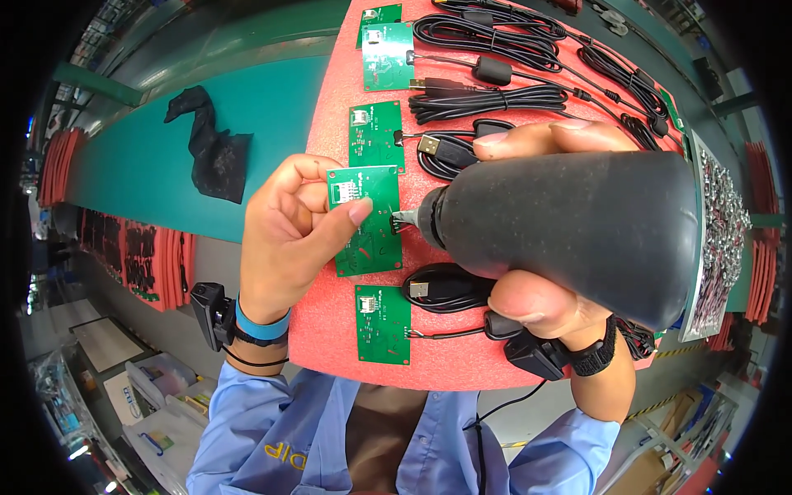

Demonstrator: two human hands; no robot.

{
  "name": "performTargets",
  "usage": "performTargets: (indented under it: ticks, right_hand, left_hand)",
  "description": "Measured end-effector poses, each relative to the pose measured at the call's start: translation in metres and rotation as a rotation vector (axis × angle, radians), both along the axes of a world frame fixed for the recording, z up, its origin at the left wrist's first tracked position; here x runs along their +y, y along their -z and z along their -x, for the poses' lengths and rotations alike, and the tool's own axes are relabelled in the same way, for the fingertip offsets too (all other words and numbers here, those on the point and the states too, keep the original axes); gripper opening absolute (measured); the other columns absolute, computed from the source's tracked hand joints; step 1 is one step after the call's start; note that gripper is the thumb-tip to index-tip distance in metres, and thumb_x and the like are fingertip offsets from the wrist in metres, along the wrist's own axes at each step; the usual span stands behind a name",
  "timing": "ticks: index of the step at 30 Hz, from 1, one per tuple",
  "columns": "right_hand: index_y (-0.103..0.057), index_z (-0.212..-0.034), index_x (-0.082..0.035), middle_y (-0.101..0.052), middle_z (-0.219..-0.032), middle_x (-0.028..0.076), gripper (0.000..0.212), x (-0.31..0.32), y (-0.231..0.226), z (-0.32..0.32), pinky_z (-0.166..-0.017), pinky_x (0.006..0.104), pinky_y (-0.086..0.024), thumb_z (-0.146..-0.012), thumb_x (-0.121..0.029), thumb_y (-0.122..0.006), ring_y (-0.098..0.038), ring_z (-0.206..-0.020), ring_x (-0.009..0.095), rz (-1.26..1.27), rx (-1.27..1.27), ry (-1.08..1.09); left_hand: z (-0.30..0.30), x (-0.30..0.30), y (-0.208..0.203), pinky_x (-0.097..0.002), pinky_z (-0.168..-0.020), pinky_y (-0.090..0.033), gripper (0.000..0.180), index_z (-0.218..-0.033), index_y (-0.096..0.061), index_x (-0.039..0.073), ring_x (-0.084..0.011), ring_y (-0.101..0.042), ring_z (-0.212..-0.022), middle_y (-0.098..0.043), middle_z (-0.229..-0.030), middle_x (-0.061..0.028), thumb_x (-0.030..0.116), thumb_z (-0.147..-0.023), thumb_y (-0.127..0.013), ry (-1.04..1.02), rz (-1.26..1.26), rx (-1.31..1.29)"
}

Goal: Apply a liquid adhesive or sealant to the connections of wires on PCB components using a squeeze bottle.

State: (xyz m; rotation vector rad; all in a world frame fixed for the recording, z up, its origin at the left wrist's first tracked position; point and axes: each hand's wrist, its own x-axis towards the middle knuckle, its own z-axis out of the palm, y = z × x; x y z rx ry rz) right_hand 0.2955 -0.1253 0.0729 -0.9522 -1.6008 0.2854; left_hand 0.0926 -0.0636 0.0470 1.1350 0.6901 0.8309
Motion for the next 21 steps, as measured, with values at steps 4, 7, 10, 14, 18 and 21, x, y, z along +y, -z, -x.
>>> performTargets:
  ticks: [4, 7, 10, 14, 18, 21]
  right_hand:
    - [-0.037, -0.119, 0.002, -0.056, -0.095, 0.017, 0.082, -0.0010, -0.0006, -0.0019, -0.077, 0.0327, -0.043, -0.073, -0.065, -0.053, -0.054, -0.087, 0.023, 0.010, 0.003, -0.005]
    - [-0.038, -0.119, 0.002, -0.056, -0.095, 0.016, 0.082, -0.0022, -0.0003, -0.0027, -0.077, 0.0326, -0.043, -0.073, -0.065, -0.054, -0.054, -0.087, 0.022, 0.029, 0.039, -0.015]
    - [-0.038, -0.119, 0.001, -0.056, -0.095, 0.016, 0.082, -0.0023, -0.0004, -0.0016, -0.077, 0.0325, -0.043, -0.072, -0.064, -0.055, -0.054, -0.086, 0.022, 0.034, 0.053, -0.039]
    - [-0.039, -0.118, 0.000, -0.056, -0.094, 0.016, 0.082, -0.0009, 0.0007, -0.0020, -0.077, 0.0324, -0.043, -0.071, -0.065, -0.056, -0.054, -0.086, 0.022, 0.008, 0.062, -0.057]
    - [-0.039, -0.118, 0.000, -0.056, -0.093, 0.016, 0.083, -0.0014, 0.0011, -0.0002, -0.077, 0.0325, -0.043, -0.070, -0.065, -0.057, -0.054, -0.085, 0.022, 0.009, 0.079, -0.051]
    - [-0.039, -0.117, 0.000, -0.056, -0.092, 0.016, 0.083, -0.0022, 0.0004, 0.0002, -0.077, 0.0326, -0.043, -0.069, -0.066, -0.057, -0.054, -0.085, 0.022, 0.016, 0.066, -0.033]
  left_hand:
    - [-0.0003, 0.0008, -0.0002, -0.0140, -0.046, -0.038, 0.021, -0.095, -0.043, -0.002, 0.0004, -0.050, -0.059, -0.057, -0.072, -0.0015, -0.007, -0.080, -0.057, -0.001, -0.002, -0.001]
    - [-0.0008, 0.0008, -0.0004, -0.0140, -0.046, -0.038, 0.021, -0.095, -0.043, -0.002, 0.0001, -0.051, -0.060, -0.057, -0.073, -0.0018, -0.007, -0.080, -0.056, -0.001, -0.001, 0.002]
    - [-0.0011, 0.0004, -0.0001, -0.0139, -0.047, -0.038, 0.021, -0.095, -0.043, -0.002, 0.0000, -0.051, -0.060, -0.058, -0.073, -0.0020, -0.007, -0.080, -0.056, -0.004, 0.003, 0.010]
    - [-0.0014, 0.0005, 0.0011, -0.0138, -0.047, -0.038, 0.021, -0.095, -0.043, -0.002, 0.0001, -0.051, -0.061, -0.058, -0.073, -0.0020, -0.007, -0.080, -0.056, -0.011, -0.004, 0.002]
    - [-0.0011, 0.0005, 0.0010, -0.0138, -0.047, -0.038, 0.021, -0.095, -0.043, -0.002, 0.0003, -0.051, -0.060, -0.057, -0.073, -0.0017, -0.007, -0.080, -0.056, -0.007, -0.001, 0.010]
    - [-0.0008, 0.0003, 0.0010, -0.0138, -0.047, -0.037, 0.021, -0.095, -0.043, -0.002, 0.0005, -0.050, -0.060, -0.057, -0.073, -0.0015, -0.008, -0.080, -0.056, -0.004, -0.009, 0.002]
